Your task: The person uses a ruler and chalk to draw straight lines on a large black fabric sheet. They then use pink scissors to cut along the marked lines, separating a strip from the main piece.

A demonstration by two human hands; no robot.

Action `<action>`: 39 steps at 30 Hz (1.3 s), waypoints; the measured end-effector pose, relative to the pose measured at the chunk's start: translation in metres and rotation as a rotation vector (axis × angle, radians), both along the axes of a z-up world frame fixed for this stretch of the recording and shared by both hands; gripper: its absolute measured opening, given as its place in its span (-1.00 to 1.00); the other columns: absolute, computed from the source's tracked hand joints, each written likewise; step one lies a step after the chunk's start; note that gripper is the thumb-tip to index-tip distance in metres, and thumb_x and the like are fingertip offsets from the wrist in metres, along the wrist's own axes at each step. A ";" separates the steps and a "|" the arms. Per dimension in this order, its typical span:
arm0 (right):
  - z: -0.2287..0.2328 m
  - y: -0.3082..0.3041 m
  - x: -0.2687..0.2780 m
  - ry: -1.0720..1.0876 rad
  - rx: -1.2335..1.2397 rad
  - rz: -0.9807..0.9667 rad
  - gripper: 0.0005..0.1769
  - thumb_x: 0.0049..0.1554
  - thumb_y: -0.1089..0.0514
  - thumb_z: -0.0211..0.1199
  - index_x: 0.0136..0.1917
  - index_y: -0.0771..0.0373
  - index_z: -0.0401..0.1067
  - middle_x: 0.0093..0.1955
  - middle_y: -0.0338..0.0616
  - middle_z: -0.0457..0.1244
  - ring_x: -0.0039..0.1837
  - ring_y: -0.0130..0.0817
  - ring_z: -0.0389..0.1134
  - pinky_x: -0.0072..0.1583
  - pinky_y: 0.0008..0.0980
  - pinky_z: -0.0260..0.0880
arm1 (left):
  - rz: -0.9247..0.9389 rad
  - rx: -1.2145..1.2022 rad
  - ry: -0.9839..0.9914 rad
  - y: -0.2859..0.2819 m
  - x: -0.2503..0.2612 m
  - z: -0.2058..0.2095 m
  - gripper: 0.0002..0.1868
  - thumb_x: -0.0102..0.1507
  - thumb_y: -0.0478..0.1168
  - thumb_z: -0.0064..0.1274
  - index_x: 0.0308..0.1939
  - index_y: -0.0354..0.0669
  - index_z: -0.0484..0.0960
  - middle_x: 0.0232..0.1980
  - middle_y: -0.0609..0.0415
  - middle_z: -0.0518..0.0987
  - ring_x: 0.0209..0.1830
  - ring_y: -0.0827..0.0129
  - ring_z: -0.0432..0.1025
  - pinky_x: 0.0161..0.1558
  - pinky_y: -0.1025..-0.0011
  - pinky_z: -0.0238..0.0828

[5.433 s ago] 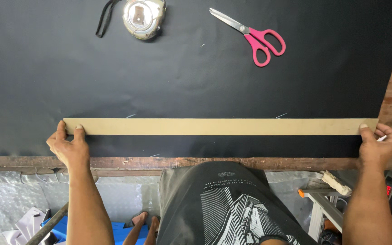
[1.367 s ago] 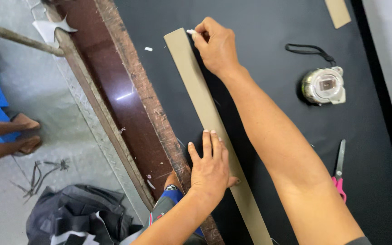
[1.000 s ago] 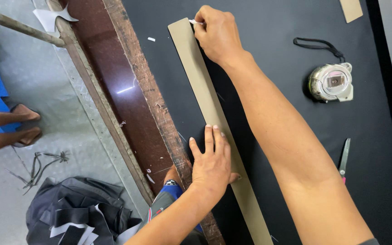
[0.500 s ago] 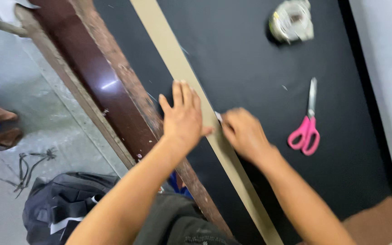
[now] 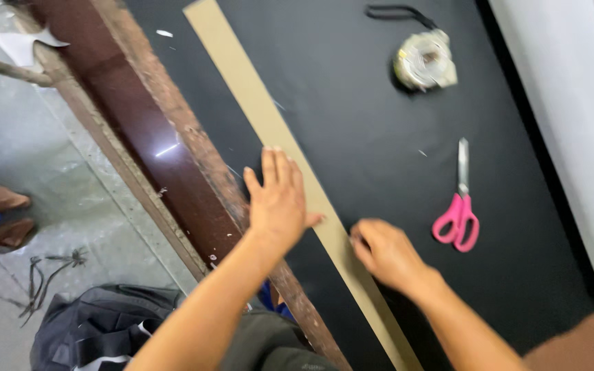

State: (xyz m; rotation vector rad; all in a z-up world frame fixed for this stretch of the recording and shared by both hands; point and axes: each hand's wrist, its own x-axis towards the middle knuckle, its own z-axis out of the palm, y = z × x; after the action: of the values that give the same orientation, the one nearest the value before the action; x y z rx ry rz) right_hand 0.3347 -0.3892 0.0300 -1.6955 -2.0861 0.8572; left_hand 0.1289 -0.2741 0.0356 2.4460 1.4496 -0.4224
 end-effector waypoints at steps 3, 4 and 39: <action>-0.012 0.094 -0.025 0.053 0.109 0.074 -0.91 0.13 0.23 0.22 -0.16 0.29 0.38 -0.22 0.09 0.30 -0.13 0.11 0.35 -0.09 -0.06 0.35 | 0.000 -0.069 0.053 0.001 -0.001 -0.001 0.21 0.03 0.44 0.17 0.48 -0.33 0.13 0.55 -0.38 -0.04 0.58 -0.24 -0.27 0.32 -0.36 -0.11; -0.015 0.130 -0.038 0.058 0.152 0.067 -0.91 0.14 0.22 0.22 -0.16 0.28 0.38 -0.21 0.10 0.30 -0.13 0.13 0.34 -0.10 -0.05 0.33 | 0.000 -0.101 0.036 0.004 -0.002 0.000 0.18 0.04 0.44 0.16 0.46 -0.32 0.16 0.56 -0.39 -0.05 0.58 -0.25 -0.28 0.34 -0.37 -0.13; -0.049 0.307 -0.119 0.072 0.477 -0.053 -0.87 0.20 0.30 0.24 -0.14 0.29 0.30 -0.21 0.05 0.26 -0.11 0.09 0.30 -0.07 -0.01 0.27 | 0.021 -0.172 -0.074 0.006 -0.004 -0.009 0.16 0.07 0.41 0.18 0.45 -0.40 0.24 0.57 -0.38 -0.07 0.59 -0.24 -0.29 0.35 -0.40 -0.20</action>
State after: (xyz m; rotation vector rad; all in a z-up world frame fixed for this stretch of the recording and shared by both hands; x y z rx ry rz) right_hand 0.2161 -0.0826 -0.0188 -1.4307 -1.9841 0.3550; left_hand 0.1246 -0.2685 0.0269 2.2852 1.3486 -0.4279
